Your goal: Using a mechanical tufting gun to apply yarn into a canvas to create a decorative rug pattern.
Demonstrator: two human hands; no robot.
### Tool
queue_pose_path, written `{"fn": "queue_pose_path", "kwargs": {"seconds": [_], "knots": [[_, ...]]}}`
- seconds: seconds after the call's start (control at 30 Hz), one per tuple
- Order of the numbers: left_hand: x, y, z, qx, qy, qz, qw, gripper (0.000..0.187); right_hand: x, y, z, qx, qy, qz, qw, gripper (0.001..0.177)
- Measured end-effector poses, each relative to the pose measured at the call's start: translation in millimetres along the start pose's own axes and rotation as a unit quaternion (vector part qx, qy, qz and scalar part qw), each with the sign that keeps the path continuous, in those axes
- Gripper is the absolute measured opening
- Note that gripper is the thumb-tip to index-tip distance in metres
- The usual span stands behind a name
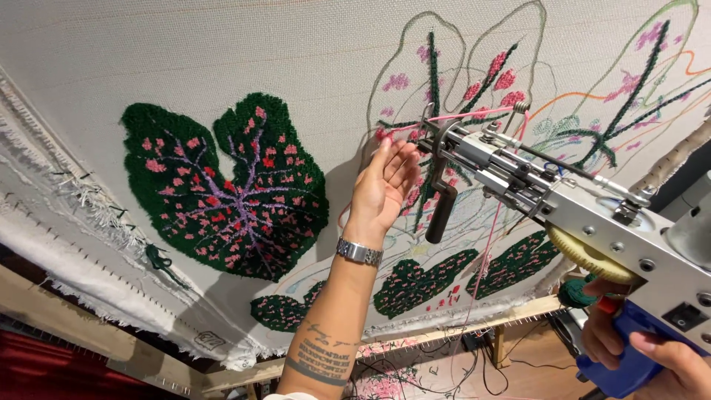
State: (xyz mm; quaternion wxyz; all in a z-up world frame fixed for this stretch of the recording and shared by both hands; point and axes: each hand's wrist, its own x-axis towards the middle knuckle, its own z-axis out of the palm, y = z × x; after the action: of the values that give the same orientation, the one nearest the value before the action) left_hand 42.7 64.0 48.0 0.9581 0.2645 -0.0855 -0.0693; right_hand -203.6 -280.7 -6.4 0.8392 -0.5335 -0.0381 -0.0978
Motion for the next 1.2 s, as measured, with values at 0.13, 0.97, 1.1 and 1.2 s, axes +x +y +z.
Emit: {"fn": "queue_pose_path", "kwargs": {"seconds": [0.13,0.97,1.1,1.2], "knots": [[8.8,-8.1,-6.2,-0.018,0.006,0.008,1.000,0.022,-6.1,-13.9,40.9,-0.034,0.033,-0.069,0.996,0.069],[-31.1,42.9,41.5,0.674,0.045,0.509,0.534,0.019,-9.7,-15.6,17.6,-0.041,-0.001,-0.058,0.997,0.066],[-41.3,36.9,48.0,0.664,0.038,0.497,0.557,0.013,-10.6,-7.1,-8.3,-0.016,0.001,-0.037,0.999,0.064],[-59.7,34.1,52.3,0.653,0.034,0.503,0.565,0.018,-10.4,-6.9,-28.6,-0.022,-0.009,-0.014,1.000,0.067]]}}
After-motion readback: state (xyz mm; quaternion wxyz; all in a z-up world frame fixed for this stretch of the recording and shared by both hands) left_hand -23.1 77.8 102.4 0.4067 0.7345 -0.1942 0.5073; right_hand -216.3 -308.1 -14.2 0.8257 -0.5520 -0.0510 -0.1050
